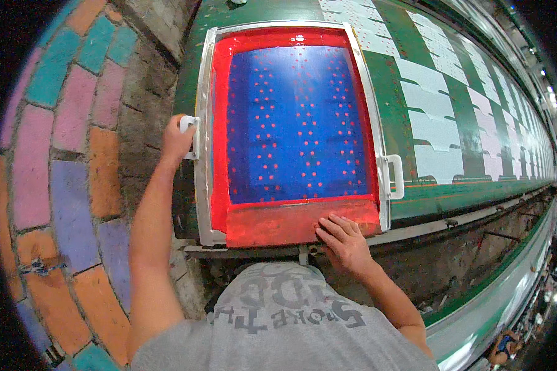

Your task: The person repeatedly positions a screen-printing frame over white tiles on a green conveyor and uses a squeegee to pull red ink across the mesh. The person lifts the frame, repositions it, and repeats the squeegee stroke multiple times. The person also wipes the frame edges with a white cloth between strokes.

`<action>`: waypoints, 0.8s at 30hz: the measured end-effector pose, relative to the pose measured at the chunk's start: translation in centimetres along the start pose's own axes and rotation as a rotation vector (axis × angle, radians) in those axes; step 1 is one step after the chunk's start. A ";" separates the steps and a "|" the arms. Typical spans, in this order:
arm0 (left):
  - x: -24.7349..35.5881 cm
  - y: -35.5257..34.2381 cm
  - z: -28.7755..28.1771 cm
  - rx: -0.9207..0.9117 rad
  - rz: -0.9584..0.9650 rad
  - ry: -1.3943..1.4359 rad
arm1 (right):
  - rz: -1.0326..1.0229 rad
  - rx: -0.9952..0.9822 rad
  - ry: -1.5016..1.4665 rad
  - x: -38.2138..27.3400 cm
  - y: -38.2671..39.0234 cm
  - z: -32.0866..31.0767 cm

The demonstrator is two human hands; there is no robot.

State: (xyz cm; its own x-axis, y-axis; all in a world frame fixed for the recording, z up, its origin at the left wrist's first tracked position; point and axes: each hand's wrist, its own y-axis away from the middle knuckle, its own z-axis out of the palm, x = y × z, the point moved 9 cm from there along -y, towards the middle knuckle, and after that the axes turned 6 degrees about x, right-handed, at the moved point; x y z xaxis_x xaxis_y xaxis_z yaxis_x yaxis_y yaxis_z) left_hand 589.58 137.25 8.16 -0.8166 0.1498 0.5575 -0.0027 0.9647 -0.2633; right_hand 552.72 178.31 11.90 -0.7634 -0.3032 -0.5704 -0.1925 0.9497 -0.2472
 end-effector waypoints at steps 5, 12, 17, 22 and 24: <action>-1.0 -4.9 5.3 -0.251 0.042 0.055 | -0.032 0.039 0.178 -0.3 0.7 1.2; -0.6 -4.3 5.1 -0.168 0.087 0.112 | -0.056 -0.102 0.319 -0.8 -1.6 0.8; -0.5 -4.8 5.9 -0.142 0.091 0.153 | -0.005 -0.167 0.367 -2.1 -7.1 2.3; -0.6 -5.0 5.8 -0.054 0.171 0.108 | 0.198 -0.375 0.165 0.3 -11.6 1.2; -0.5 -5.1 6.0 -0.049 0.166 0.134 | 0.230 -0.416 0.191 0.5 -12.5 0.1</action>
State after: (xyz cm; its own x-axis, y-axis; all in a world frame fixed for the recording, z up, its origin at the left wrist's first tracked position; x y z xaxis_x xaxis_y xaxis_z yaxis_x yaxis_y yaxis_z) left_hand 586.53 131.00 4.46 -0.7197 0.3321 0.6097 0.1562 0.9331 -0.3238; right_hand 554.81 166.33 14.67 -0.9063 -0.1000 -0.4107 -0.2061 0.9528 0.2228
